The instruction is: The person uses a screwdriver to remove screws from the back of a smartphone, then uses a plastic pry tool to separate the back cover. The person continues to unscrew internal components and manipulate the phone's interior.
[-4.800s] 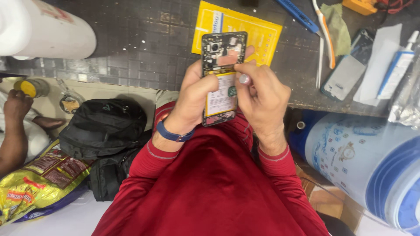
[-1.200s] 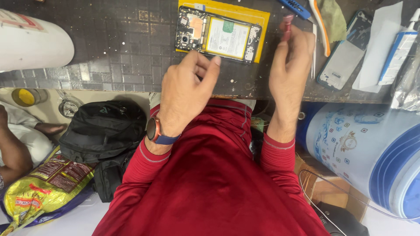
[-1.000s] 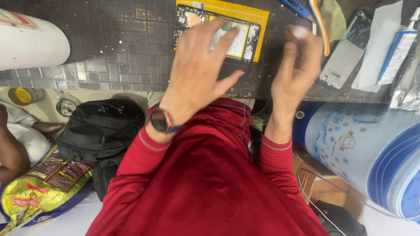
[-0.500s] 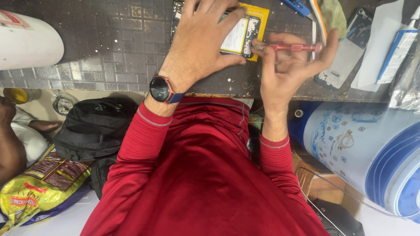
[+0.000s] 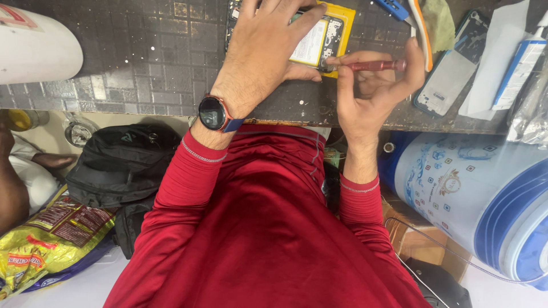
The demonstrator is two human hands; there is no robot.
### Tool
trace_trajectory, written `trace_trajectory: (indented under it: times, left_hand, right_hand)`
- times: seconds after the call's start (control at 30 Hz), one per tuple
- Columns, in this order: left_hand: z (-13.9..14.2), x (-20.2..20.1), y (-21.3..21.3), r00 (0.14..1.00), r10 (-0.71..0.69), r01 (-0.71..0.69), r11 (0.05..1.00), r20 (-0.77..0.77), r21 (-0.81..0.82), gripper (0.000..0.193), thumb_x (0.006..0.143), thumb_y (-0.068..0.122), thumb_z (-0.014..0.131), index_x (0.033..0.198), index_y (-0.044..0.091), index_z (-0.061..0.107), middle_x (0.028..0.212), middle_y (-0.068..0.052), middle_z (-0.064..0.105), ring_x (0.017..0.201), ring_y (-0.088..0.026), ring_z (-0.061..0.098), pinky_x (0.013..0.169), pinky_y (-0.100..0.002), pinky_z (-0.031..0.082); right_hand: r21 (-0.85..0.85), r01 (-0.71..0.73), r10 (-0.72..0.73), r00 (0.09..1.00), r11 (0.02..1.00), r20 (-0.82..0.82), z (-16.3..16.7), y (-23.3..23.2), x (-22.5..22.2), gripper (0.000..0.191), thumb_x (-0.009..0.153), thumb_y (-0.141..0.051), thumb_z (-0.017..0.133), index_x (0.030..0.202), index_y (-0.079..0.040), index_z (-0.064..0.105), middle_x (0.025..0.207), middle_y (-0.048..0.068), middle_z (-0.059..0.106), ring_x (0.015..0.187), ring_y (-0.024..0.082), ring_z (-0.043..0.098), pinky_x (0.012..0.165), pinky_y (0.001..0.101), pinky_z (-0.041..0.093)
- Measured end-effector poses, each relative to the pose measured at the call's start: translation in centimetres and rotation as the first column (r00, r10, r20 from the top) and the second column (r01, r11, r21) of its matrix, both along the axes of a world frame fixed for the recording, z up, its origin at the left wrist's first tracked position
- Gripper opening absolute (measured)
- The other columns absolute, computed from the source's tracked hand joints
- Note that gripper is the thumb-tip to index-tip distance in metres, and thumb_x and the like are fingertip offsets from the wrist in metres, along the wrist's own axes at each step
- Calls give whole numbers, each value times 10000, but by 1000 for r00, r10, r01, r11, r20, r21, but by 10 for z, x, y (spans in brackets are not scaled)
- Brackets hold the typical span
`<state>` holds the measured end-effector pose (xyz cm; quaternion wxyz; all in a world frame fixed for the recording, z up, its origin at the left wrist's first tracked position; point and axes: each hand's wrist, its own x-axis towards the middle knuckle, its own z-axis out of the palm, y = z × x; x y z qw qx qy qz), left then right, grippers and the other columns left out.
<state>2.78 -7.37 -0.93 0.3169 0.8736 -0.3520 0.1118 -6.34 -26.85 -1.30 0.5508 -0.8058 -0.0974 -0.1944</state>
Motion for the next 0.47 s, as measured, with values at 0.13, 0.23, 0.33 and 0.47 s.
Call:
trace_trajectory:
  times: [0.13, 0.23, 0.33, 0.47]
  left_hand:
    - [-1, 0, 1, 1000, -3, 3, 1000, -9, -16, 871, 659, 514, 902, 1365, 78, 636, 1296, -47, 600, 1231, -243, 524, 1012, -429, 363]
    - [-1, -1, 1, 1000, -2, 2, 1000, -3, -9, 874, 666, 523, 899, 1371, 81, 632, 1303, -44, 597, 1233, -241, 522, 1014, -427, 363]
    - [-2, 0, 1, 1000, 0, 0, 1000, 0, 4, 881, 678, 550, 903, 1372, 83, 628, 1305, -41, 595, 1233, -240, 521, 1017, -428, 363]
    - [-2, 1, 1, 1000, -1, 1, 1000, -8, 12, 881, 694, 577, 915, 1367, 87, 629, 1304, -42, 596, 1237, -241, 518, 1017, -432, 362]
  right_hand:
    - [6, 6, -6, 1000, 1000, -2, 1, 0, 0, 867, 1072, 254, 552, 1565, -268, 66, 1192, 238, 591, 996, 311, 726, 989, 413, 666]
    - [11, 2, -2, 1000, 1000, -11, 1, -1, 0, 861, 1070, 252, 546, 1563, -262, 62, 1193, 234, 594, 992, 306, 731, 993, 412, 671]
    - [-26, -18, 18, 1000, 999, 14, 1, -1, 1, 871, 1058, 252, 550, 1570, -266, 72, 1174, 236, 594, 991, 308, 734, 979, 408, 667]
    - [-128, -82, 89, 995, 988, 50, 3, -8, 4, 867, 1033, 226, 582, 1545, -308, 131, 1167, 248, 601, 1008, 311, 754, 936, 397, 678]
